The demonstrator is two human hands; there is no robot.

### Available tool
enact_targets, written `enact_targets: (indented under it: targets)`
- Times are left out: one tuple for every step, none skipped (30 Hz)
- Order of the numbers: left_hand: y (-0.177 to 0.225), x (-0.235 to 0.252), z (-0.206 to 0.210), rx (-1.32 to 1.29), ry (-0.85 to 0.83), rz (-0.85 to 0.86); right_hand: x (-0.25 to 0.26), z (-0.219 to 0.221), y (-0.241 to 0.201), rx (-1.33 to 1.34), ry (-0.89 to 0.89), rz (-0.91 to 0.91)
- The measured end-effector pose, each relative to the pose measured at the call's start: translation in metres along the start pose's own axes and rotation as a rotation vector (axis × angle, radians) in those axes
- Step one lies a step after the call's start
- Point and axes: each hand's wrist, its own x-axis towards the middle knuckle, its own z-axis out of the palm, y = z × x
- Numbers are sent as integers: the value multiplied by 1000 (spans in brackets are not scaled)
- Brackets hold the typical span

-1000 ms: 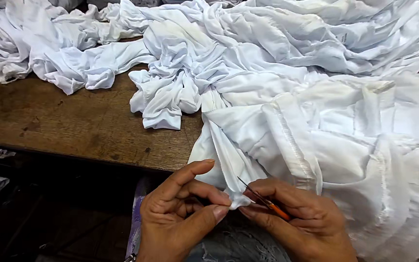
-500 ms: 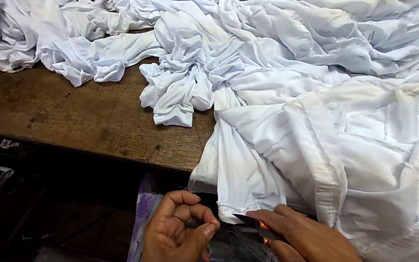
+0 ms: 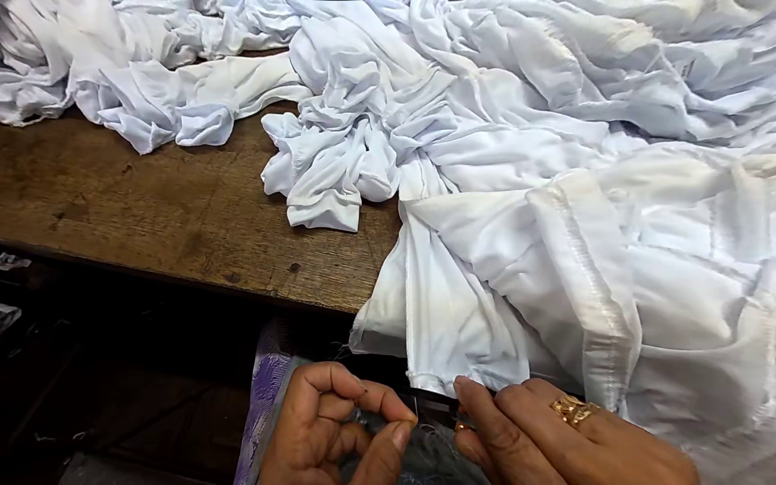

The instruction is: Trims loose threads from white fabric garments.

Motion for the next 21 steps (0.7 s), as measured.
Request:
enact_targets:
  targets:
    - [-1, -1, 2, 5, -3, 1, 0, 0, 0, -13, 3, -2]
    - [-1, -2, 3, 14, -14, 3, 0, 0, -1, -32, 1, 4]
    - [-3, -3, 4, 21, -34, 6, 0, 1, 0, -45, -3, 20]
    - [-4, -4, 5, 24, -59, 5, -1, 2, 2, -31, -4, 49]
    - [-5, -4, 6, 24, -84, -9, -1, 2, 6, 14, -6, 86]
    - [-6, -3, 5, 24, -101, -41, -1, 2, 10, 98, 5, 126]
    - [-7, -2, 4, 30, -97, -83, -1, 2, 15, 195, 23, 166]
    - [-10, 0, 1, 44, -78, -120, -3, 2, 20, 295, 45, 201]
    - [-14, 3, -3, 65, -60, -142, -5, 4, 23, 389, 71, 236]
    - [-20, 6, -8, 100, -56, -148, -8, 8, 24, 468, 102, 264]
    - [-26, 10, -13, 147, -61, -147, -11, 13, 22, 527, 133, 285]
    - [-32, 14, -17, 185, -66, -141, -14, 19, 19, 554, 148, 293]
    - [-38, 17, -19, 216, -64, -129, -15, 26, 15, 541, 153, 287]
    - [-42, 21, -20, 234, -53, -112, -14, 33, 11, 500, 148, 276]
    - [-45, 24, -19, 240, -42, -99, -13, 40, 7, 449, 145, 266]
    - [-45, 26, -17, 244, -39, -89, -11, 46, 4, 400, 146, 257]
    - [-43, 28, -15, 242, -42, -84, -8, 52, 2, 364, 159, 247]
    - [-38, 29, -13, 216, -51, -81, -6, 57, 1, 344, 181, 231]
    - [-33, 29, -11, 162, -69, -87, -3, 60, 1, 337, 206, 207]
    - [-27, 30, -11, 81, -97, -103, -1, 62, 2, 339, 233, 181]
    - [-20, 29, -10, -21, -131, -127, 2, 59, 4, 349, 260, 158]
